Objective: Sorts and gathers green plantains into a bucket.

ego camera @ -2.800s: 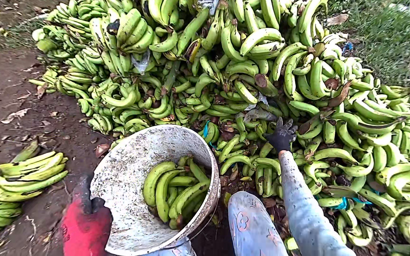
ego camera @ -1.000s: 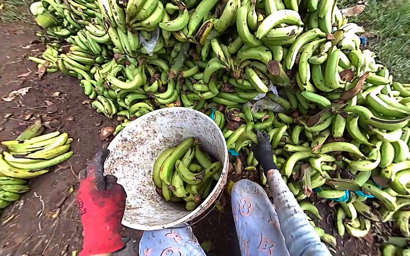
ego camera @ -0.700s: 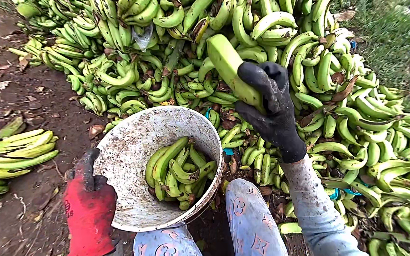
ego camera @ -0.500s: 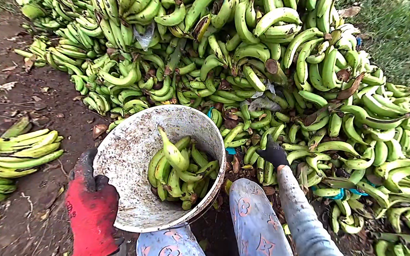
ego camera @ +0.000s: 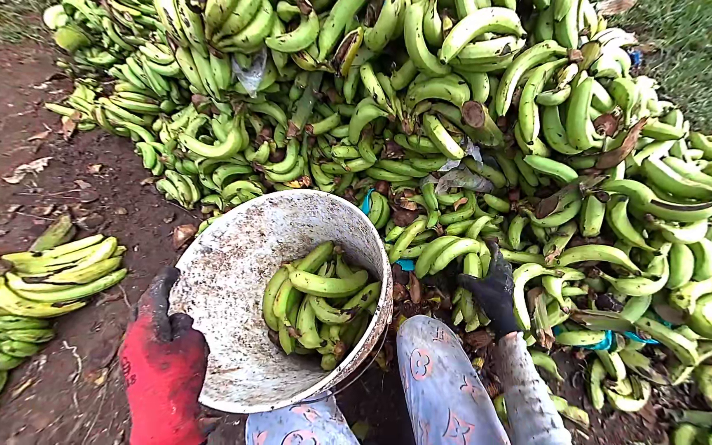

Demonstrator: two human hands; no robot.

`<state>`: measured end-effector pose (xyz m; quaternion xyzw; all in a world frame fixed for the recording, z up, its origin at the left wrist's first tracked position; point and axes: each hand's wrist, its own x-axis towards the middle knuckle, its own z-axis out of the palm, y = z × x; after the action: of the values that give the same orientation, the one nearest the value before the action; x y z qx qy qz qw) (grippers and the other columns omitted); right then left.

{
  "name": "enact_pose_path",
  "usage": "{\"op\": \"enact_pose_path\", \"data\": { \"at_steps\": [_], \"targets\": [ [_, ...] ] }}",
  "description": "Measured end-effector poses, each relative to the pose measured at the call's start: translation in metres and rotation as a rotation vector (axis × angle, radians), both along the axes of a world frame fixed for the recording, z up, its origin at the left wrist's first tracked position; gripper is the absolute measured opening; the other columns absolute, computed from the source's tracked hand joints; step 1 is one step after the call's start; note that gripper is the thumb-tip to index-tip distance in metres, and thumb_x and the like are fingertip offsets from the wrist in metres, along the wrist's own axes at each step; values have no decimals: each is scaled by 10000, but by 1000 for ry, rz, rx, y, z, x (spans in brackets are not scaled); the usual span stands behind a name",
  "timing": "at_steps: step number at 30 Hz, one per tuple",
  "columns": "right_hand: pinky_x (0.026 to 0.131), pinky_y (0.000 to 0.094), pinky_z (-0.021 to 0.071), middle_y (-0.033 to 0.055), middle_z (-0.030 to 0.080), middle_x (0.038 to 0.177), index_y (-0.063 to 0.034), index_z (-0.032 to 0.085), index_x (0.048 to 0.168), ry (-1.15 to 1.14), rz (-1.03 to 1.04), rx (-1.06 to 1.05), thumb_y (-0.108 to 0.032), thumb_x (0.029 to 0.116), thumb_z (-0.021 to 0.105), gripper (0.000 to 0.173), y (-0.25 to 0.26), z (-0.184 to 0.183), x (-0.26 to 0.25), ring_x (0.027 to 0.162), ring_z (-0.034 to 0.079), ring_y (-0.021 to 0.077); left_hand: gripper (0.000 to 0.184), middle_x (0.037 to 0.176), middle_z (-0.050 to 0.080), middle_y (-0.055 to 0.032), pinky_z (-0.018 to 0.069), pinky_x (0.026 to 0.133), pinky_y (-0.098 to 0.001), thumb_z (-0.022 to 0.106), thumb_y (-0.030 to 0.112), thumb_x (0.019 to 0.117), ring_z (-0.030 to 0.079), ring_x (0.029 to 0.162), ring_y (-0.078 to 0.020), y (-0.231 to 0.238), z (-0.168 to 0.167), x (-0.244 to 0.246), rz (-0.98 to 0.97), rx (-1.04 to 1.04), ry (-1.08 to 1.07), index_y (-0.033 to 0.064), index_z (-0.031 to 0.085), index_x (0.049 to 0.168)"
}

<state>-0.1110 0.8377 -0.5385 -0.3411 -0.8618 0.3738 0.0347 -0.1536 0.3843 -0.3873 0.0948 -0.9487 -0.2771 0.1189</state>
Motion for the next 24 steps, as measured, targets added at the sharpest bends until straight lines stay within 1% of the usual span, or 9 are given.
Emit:
{"op": "enact_pose_path", "data": {
  "at_steps": [4,8,11,14,16,18,20,22,24],
  "targets": [
    [1068,547,447,201,531,1443,-124,470,1508,640,7,19,-414,562,881,1071,-26,95,2,1317,516,343,584,1462,516,-294,448,1015,-632,442,16,993,569,1248,-458,-9,-2,-5,6,-3,-6,117,417,1567],
    [1065,440,510,208,459,1474,-12,367,1519,1216,112,3,-288,624,870,1063,-78,196,-22,1332,508,285,570,1504,508,-228,439,1086,-577,465,62,1005,543,1333,-387,-24,-11,-10,50,-15,-50,158,426,1565],
    [1064,492,498,236,463,1428,-3,386,1486,1389,285,-139,-250,553,884,1086,-124,228,-35,1313,497,325,517,1486,507,-267,411,1127,-553,487,151,1030,523,1352,-394,-34,-19,-13,93,-36,-50,25,432,1528],
    [1122,595,428,192,457,1543,-107,538,1488,1010,595,-156,-345,715,889,882,-97,184,-19,1421,437,372,500,1500,499,-250,416,1150,-471,504,160,1041,521,1371,-322,-42,-28,-15,27,50,84,-15,443,1506],
    [1112,607,424,135,472,1562,-201,530,1509,581,472,68,-384,831,825,761,-32,110,-4,1444,433,356,504,1531,473,-236,409,1160,-464,475,105,1032,496,1399,-314,-45,-31,-12,-49,83,146,-13,422,1519],
    [1124,705,335,229,424,1576,-169,488,1532,49,255,254,-323,906,757,699,39,35,3,1482,342,456,495,1520,486,-236,413,1152,-478,465,103,1031,503,1390,-327,-44,-31,-10,-55,61,146,-14,434,1511],
    [1138,768,207,284,365,1594,-139,447,1552,-395,167,317,-253,910,706,702,86,-20,2,1520,196,520,501,1518,494,-228,426,1134,-498,466,112,1035,519,1374,-337,-38,-30,-7,-24,50,103,14,435,1525],
    [1130,740,248,275,518,1474,-96,600,1414,-561,219,402,-222,941,667,494,95,-37,-2,1445,344,514,502,1495,515,-227,449,1103,-522,469,119,1032,546,1339,-348,-37,-29,-10,15,32,56,48,441,1529],
    [1088,704,363,277,605,1365,-31,668,1301,-632,289,315,-176,979,637,355,87,-12,-2,1334,507,489,483,1439,541,-275,444,1083,-574,476,149,1030,561,1300,-402,-34,-27,-10,65,-22,5,15,467,1493]
  ]
}}
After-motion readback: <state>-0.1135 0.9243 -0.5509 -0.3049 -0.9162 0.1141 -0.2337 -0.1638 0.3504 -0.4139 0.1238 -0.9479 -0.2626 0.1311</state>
